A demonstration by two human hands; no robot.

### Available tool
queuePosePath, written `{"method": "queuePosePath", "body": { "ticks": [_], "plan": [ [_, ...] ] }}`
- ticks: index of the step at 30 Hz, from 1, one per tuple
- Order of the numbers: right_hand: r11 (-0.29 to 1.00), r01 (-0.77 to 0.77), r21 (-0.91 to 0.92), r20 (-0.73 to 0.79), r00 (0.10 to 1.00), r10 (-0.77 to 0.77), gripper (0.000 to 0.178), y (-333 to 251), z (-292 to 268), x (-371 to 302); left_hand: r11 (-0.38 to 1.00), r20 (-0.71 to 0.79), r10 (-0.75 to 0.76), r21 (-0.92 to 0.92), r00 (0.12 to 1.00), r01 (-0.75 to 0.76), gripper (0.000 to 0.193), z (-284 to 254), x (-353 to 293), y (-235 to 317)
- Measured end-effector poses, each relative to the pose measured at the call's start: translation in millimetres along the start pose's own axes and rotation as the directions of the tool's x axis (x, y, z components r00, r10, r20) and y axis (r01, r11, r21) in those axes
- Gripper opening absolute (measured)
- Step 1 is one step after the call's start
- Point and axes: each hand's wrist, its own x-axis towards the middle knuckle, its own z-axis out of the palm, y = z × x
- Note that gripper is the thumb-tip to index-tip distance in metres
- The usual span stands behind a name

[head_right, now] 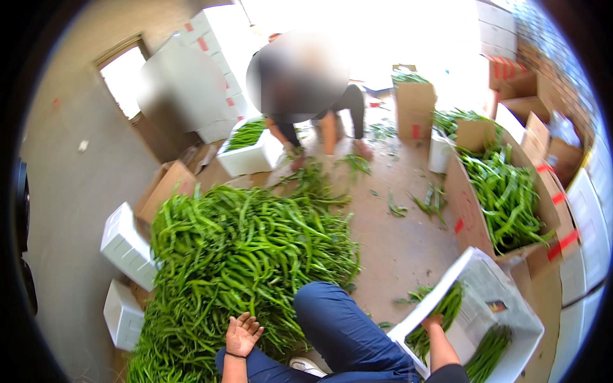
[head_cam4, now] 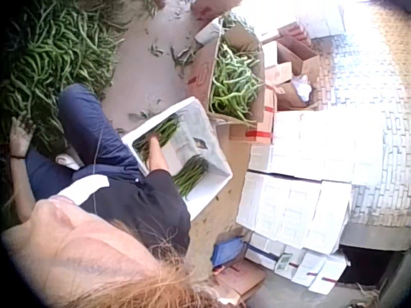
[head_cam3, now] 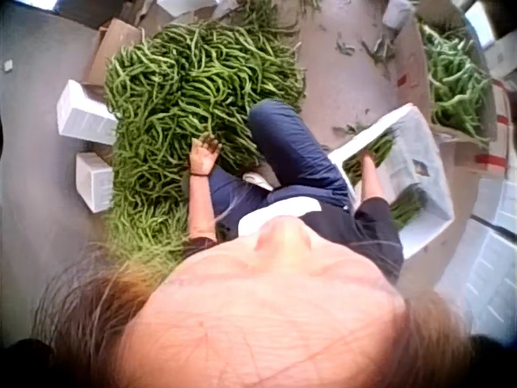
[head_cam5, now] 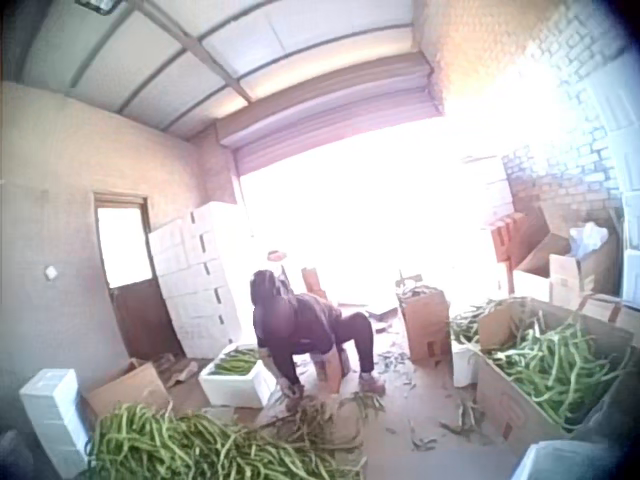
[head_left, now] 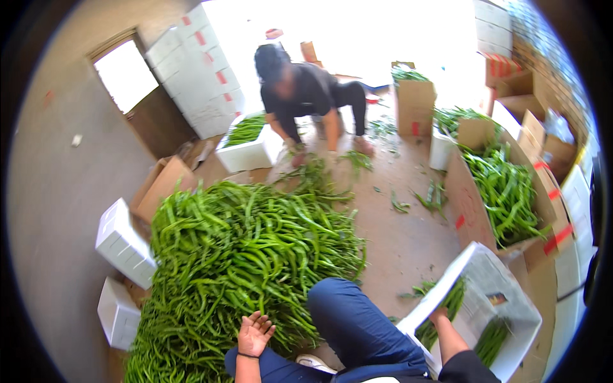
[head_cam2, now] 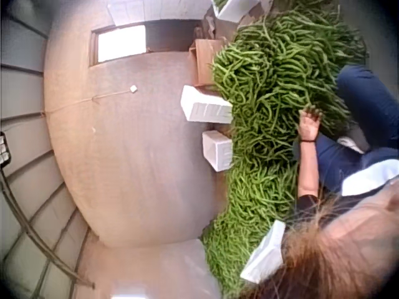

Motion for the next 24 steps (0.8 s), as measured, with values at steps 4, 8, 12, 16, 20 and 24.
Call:
{"method": "queuePosePath", "body": {
  "ticks": [4,8,12,16,20,24],
  "plan": [
    [0.918,0.373,-0.138,-0.068,0.921,-0.384,0.081,-6.6,-19.0,-32.2,0.994,0.123,0.050,-0.106,0.991,-0.037,0.055,46.8,-25.0,20.4],
    [0.935,0.321,-0.153,-0.405,0.842,-0.355,0.077,-43.9,-57.8,-70.7,0.981,0.123,0.180,-0.097,0.976,-0.169,0.058,42.9,-54.7,52.6],
    [0.872,0.435,-0.226,-0.622,0.624,-0.473,0.067,-146.7,-86.4,-134.2,0.960,-0.213,0.233,-0.108,0.949,-0.260,0.067,-23.6,-82.9,91.0],
    [0.395,0.805,-0.443,-0.472,0.165,-0.866,0.055,-294.9,-76.2,-219.4,0.953,-0.311,0.279,-0.023,0.909,-0.301,0.071,-49.0,-43.0,143.7],
    [0.577,0.703,0.415,0.244,0.525,-0.816,0.068,-447.4,17.5,-306.7,0.979,-0.399,0.188,-0.003,0.898,-0.206,0.113,-71.2,17.4,194.9],
    [0.569,0.761,0.311,0.521,0.364,-0.772,0.077,-576.6,136.0,-347.7,0.986,-0.517,0.165,0.069,0.840,-0.152,0.121,-83.0,78.9,222.0]
  ]
}}
